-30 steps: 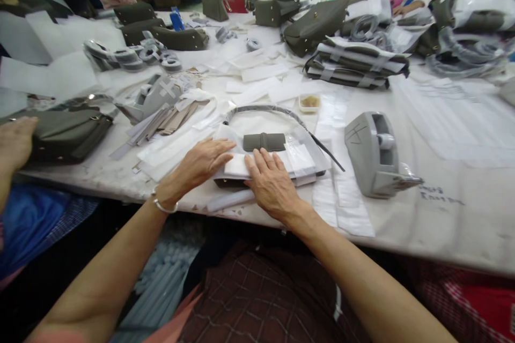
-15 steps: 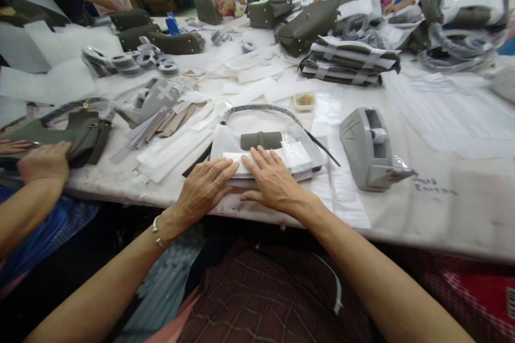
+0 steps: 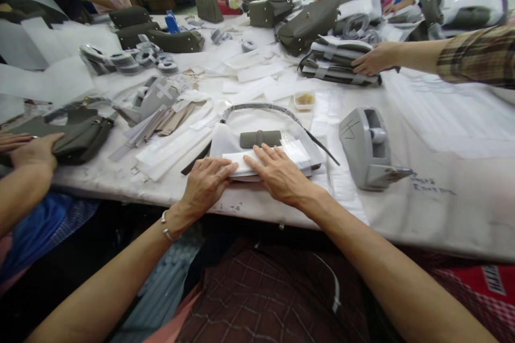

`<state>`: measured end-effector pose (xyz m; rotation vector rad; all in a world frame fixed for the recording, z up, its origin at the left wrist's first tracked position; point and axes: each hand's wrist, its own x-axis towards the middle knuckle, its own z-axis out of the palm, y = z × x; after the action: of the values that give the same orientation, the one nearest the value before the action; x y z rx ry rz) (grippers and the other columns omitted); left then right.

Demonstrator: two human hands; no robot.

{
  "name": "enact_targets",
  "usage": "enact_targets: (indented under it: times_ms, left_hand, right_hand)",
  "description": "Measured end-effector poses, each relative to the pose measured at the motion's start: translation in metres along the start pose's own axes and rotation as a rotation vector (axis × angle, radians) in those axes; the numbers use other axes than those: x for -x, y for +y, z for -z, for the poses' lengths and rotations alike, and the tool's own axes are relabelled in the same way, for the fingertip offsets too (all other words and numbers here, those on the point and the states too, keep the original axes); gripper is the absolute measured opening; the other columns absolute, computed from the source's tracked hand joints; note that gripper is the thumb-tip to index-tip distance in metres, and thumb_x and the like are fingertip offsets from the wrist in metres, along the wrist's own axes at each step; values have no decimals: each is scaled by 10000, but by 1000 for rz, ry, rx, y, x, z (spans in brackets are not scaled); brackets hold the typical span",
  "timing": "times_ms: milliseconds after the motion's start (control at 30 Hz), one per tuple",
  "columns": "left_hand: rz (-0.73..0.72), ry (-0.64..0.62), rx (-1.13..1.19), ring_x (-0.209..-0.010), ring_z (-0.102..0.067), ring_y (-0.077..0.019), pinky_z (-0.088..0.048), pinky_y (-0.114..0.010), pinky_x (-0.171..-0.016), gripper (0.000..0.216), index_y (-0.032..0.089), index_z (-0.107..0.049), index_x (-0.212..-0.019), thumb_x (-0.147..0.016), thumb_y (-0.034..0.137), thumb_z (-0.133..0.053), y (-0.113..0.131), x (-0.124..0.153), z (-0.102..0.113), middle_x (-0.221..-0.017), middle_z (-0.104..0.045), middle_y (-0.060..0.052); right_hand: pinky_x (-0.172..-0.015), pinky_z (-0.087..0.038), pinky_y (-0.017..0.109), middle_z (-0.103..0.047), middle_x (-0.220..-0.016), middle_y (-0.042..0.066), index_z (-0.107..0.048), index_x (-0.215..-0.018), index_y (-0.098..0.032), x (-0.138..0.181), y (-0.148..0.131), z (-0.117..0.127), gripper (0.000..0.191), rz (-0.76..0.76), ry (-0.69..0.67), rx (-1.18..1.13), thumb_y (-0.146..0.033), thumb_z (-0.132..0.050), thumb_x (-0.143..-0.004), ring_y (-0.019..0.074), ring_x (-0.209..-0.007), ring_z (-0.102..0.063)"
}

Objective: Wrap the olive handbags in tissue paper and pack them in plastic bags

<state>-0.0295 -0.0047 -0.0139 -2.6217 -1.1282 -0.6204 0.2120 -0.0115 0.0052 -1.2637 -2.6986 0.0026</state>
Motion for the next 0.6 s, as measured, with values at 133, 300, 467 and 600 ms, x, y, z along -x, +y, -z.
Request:
enact_targets:
  times_ms: [133, 300, 467, 600]
  left_hand:
    - [-51, 13, -35, -1216, -549, -262, -417, -438, -999, 276, 182, -613, -1209, -947, 153, -531, 8, 1, 3, -1226, -662, -91]
    - [-85, 17, -38, -1178, -596, -245, -452, -397, -1015, 264, 140, -626, -1186, -960, 126, -490, 11, -2, 5, -1220, -673, -106]
    - [-73, 55, -26, -1141, -619, -240, -488, -374, -942, 246, 156, -636, -1162, -964, 134, -492, 10, -1, -1, -1186, -692, -96]
    - [-70, 66, -31, -1153, -614, -243, -486, -375, -943, 237, 152, -638, -1152, -964, 132, -494, 12, 0, -3, -1184, -695, -91]
  right_hand:
    - [-1073, -417, 465, -493, -1468, 164, -491, -1417, -186, 5, 0, -19, 492, -35, 147, 49, -90, -452, -935, 306, -1335, -477]
    - [-1088, -412, 455, -501, -1471, 138, -499, -1414, -185, 10, 8, -10, 503, 7, 163, 45, -189, -574, -916, 308, -1341, -474]
    - [-1141, -321, 539, -482, -1480, 159, -428, -1466, -177, 27, 30, 5, 620, -24, 92, 116, -169, -622, -877, 343, -1385, -412]
    - [-1111, -388, 455, -552, -1425, 121, -472, -1436, -189, 38, 39, -7, 485, -54, 156, 95, -125, -468, -955, 277, -1327, -497]
